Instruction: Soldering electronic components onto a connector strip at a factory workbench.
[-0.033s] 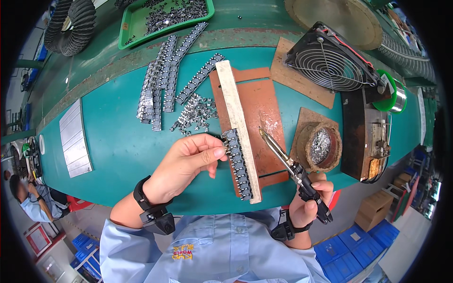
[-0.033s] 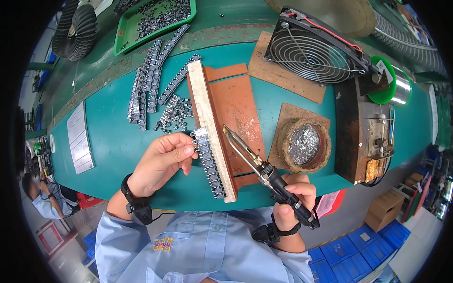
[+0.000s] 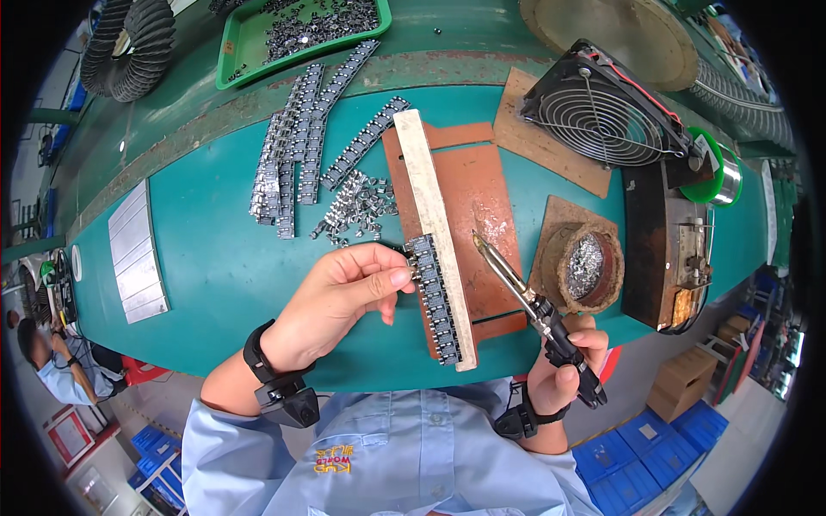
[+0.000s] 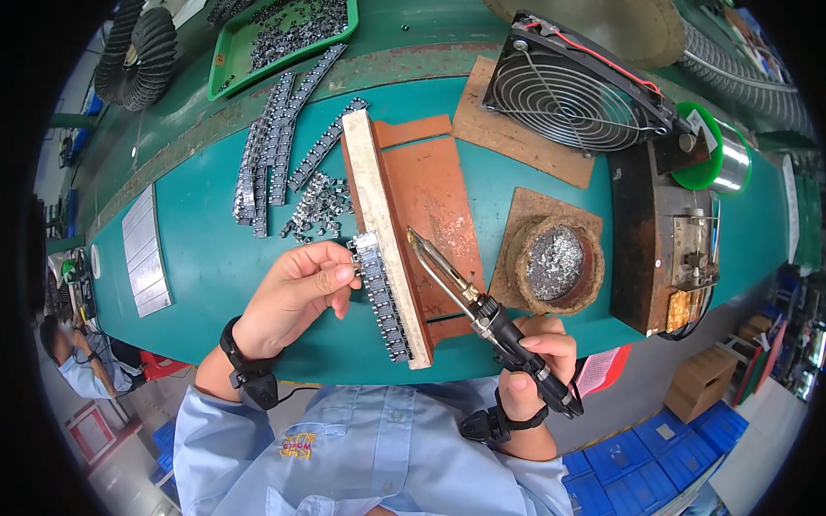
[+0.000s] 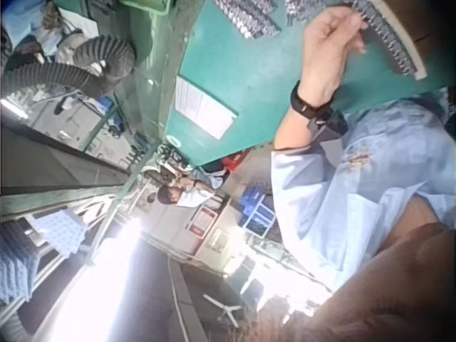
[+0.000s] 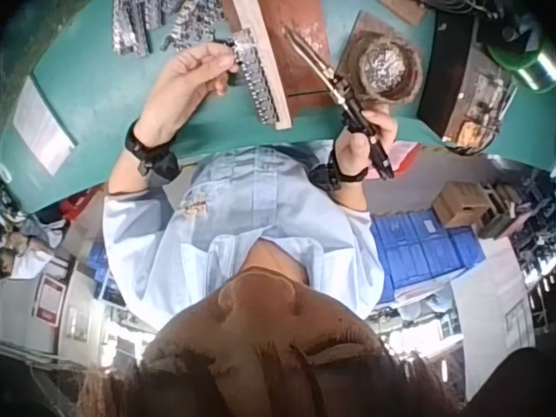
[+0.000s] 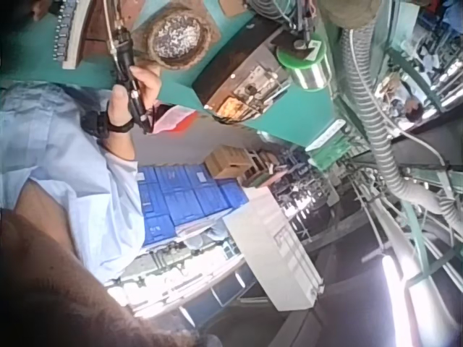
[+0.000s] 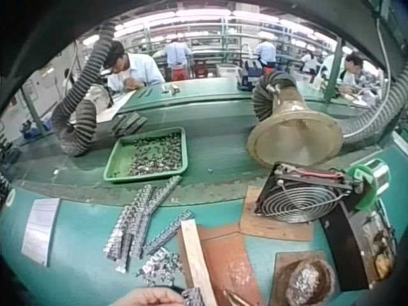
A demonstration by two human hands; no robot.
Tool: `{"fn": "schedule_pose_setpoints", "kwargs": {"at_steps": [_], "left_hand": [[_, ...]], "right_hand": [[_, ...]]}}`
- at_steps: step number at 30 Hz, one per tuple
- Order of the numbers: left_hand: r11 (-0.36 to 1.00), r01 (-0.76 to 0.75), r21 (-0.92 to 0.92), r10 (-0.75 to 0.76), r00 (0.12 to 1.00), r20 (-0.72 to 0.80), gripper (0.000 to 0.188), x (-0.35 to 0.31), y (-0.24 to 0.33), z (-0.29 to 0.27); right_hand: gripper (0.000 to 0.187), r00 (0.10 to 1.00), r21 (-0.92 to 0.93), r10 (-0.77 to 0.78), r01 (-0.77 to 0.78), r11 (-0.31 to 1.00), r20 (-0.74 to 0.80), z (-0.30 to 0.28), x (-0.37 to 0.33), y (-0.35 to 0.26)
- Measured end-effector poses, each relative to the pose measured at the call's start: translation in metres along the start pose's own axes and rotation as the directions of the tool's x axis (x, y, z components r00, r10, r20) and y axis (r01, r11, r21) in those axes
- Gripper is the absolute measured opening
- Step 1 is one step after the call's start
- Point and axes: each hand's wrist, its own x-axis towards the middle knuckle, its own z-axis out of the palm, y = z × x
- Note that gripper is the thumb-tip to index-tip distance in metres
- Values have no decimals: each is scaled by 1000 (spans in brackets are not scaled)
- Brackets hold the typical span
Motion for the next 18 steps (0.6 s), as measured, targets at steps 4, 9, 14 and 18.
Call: {"fn": "schedule_pose_setpoints", "kwargs": {"at_steps": [4,9,14,18], "left_hand": [[1000,7,19,-8,1000,3,12,1,2,0],[999,2,51,-3,1000,11,12,3,2,0],[993,-8,117,8,1000,4,14,1,0,-1],[987,-11,163,9,1000,12,17,2,-1,-3]], "right_hand": [[42,1000,3,1,-1,1000,-4,0,0,0],[42,1000,8,-11,11,1000,-2,-1,1,1],[42,1000,11,-18,18,1000,7,0,2,0],[41,999,13,-32,32,999,9,-1,2,1]]}}
